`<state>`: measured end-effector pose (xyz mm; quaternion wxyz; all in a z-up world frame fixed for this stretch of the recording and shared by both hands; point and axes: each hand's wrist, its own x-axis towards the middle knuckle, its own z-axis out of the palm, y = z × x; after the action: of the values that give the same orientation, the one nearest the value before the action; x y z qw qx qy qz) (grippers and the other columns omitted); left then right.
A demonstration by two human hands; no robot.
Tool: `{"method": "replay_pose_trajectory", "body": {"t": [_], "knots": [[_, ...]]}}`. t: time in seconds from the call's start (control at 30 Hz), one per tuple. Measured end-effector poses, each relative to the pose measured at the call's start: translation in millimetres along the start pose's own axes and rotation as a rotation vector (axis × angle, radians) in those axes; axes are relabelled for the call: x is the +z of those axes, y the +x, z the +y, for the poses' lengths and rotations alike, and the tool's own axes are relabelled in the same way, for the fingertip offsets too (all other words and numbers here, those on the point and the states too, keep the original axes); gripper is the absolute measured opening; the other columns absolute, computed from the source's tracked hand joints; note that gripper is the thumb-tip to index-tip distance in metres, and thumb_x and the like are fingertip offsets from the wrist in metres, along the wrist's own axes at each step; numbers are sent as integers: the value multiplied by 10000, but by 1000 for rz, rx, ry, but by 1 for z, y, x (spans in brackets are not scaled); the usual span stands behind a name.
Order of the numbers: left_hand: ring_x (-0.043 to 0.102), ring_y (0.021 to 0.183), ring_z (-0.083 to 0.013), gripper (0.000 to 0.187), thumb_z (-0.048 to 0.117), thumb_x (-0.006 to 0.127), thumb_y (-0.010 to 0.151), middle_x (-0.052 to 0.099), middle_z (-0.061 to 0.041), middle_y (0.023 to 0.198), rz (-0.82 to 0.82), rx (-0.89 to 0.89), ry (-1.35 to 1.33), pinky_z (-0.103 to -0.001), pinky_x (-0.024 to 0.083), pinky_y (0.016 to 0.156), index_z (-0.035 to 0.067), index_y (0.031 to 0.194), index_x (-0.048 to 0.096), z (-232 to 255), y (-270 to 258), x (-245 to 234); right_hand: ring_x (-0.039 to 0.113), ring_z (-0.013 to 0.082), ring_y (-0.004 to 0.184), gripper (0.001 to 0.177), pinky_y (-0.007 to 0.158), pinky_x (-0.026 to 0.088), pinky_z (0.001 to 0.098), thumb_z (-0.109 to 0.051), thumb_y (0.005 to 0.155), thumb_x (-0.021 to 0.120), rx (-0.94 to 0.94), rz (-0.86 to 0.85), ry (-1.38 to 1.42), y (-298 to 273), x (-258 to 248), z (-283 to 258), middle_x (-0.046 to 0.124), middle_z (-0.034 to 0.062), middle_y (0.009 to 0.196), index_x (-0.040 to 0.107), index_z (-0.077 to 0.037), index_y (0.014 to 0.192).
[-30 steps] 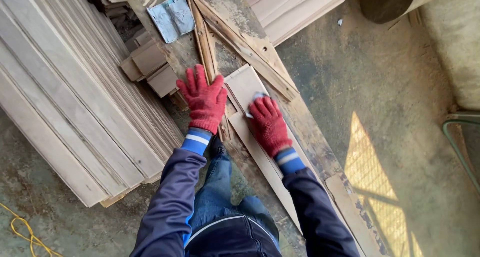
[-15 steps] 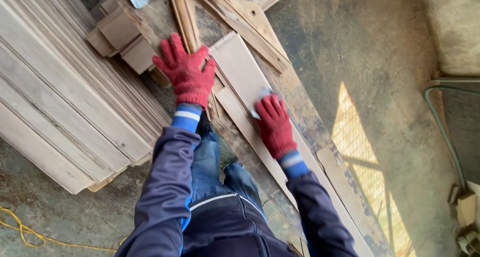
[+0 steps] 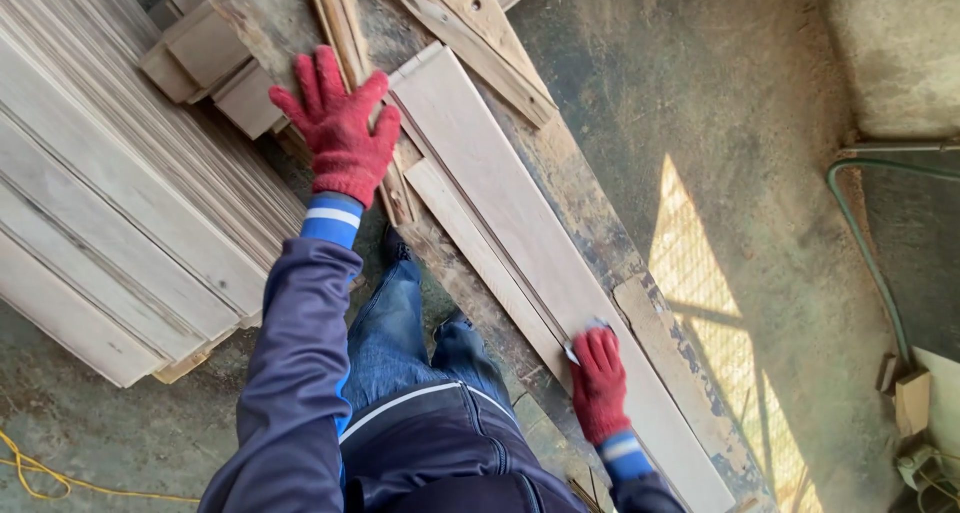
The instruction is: Sand a wooden plank using an orbital sander and manual sandpaper.
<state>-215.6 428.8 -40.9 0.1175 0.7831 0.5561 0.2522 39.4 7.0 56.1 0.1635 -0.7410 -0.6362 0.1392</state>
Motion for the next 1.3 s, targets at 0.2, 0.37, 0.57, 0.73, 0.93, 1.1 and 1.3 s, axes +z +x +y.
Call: {"method": "replay_pose_trajectory", "body": {"t": [0.2,0.37,0.57,0.73,0.93,1.1,1.3], "knots": [[402,1413,-523,502,292,858,793,475,-328,1475,192,99,105,-861,100,1056,222,1260,688,17,5,-8,595,467,1102,374,1017,500,624,-365,1041,477,-401,107,3,200,41,-51,617,174,1123,631,-60,1193],[440,1402,-502,713,258,874,744,482,-301,1484,225,36,70,-858,116,1089,191,1388,575,24,6,-11,592,453,1174,324,1039,489,620,-355,1007,613,-499,157,1,342,85,-108,653,146,1185,664,-91,1189],[443,1395,-494,819,180,884,660,489,-282,1465,149,-6,44,-848,128,1114,135,1407,551,30,6,-22,567,385,1251,365,1067,481,586,-293,894,776,-475,127,-65,380,95,-134,641,90,1226,652,-137,1199],[460,1377,-512,529,268,823,749,529,-294,1414,153,12,80,-844,98,1091,201,1259,697,35,8,-29,559,496,1232,407,1030,465,663,-441,1050,496,-400,38,6,255,66,-93,618,163,1212,644,-118,1250],[480,1362,-513,510,291,796,779,536,-295,1408,175,-10,76,-848,126,1083,222,1274,692,37,10,-28,569,450,1270,336,1093,445,608,-317,958,603,-197,-133,-143,135,38,-46,628,120,1262,633,-137,1240],[480,1357,-511,539,232,802,819,540,-304,1395,185,40,76,-855,137,1081,208,1330,632,31,10,-25,595,483,1120,356,1018,490,634,-435,1031,525,-397,51,9,279,65,-83,623,143,1112,668,-116,1102],[497,1335,-506,407,205,651,965,537,-294,1381,254,60,91,-834,207,1080,132,1361,588,29,8,-21,596,415,1147,266,1007,516,563,-317,977,700,-525,176,-63,397,79,-136,627,133,1142,649,-93,1111]]}}
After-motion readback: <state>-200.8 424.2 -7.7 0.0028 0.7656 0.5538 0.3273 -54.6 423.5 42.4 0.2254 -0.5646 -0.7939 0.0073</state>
